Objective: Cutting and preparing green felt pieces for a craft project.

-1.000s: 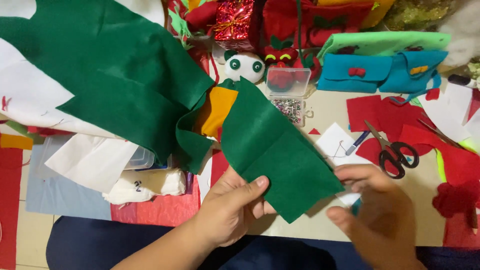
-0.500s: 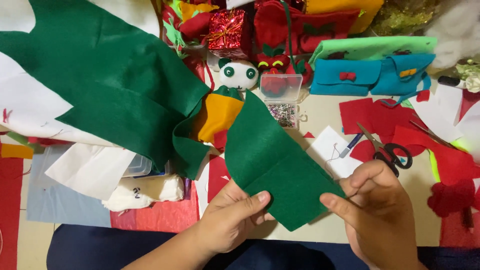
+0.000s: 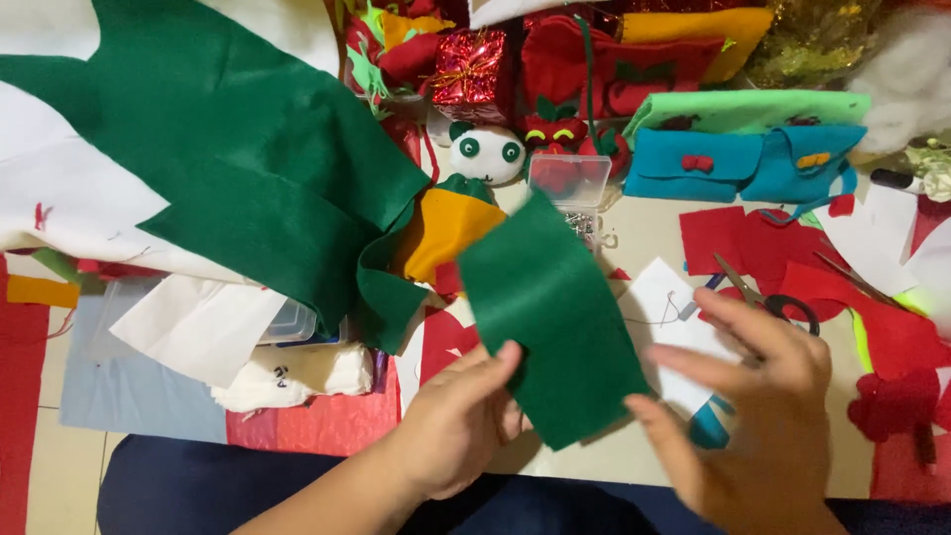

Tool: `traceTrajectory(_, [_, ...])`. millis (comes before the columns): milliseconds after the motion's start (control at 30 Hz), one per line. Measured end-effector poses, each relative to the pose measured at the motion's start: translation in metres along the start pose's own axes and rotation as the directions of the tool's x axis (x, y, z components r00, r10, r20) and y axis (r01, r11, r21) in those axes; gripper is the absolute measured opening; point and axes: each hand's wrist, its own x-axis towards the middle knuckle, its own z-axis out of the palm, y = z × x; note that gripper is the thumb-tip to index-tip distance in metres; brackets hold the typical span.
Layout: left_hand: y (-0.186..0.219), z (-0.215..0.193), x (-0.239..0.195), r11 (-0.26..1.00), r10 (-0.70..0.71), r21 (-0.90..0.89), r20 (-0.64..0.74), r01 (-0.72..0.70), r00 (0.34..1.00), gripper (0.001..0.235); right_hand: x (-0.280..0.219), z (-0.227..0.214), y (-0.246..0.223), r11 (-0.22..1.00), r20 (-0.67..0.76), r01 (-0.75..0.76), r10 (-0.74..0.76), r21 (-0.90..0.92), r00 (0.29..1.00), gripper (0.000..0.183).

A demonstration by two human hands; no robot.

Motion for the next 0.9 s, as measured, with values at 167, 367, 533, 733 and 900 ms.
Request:
traceTrajectory(167, [-0.008,0.0,-0.002,0.972,-0.229,0.034,-0.121,0.234,0.966,0.039,0.004,0.008,-0.002,0.943,0.205,0.231,-0.183,-0.24,0.961,0.05])
traceTrajectory(367, [-0.001,-0.001,-0.001,0.971,-0.232,-0.09,-0.138,0.221,0.963,0.038,-0.005,-0.006,0.003,0.948,0.103,0.258,-0.242,-0.185,0.965,0.029])
traceTrajectory(533, [0.001,-0.005,0.001,0.968,-0.153,-0.18,0.129,0.175,0.98,0.055,-0.023,-0.008,0.018,0.773,0.098,-0.48,0.486,0.416,0.868,0.03])
traceTrajectory(733, [0.003,-0.002,-0.004,0.938,-0.177,-0.279,0.13,0.207,0.976,0.058,-0.028,0.02,0.014,0.961,-0.077,-0.253,0.262,0.11,0.962,0.032])
traceTrajectory(900, [0.006,0.002,-0.005,0.941,-0.225,-0.229,0.123,0.248,0.966,0.061,-0.033,0.022,0.011,0.885,-0.065,-0.314,0.356,0.343,0.932,0.045])
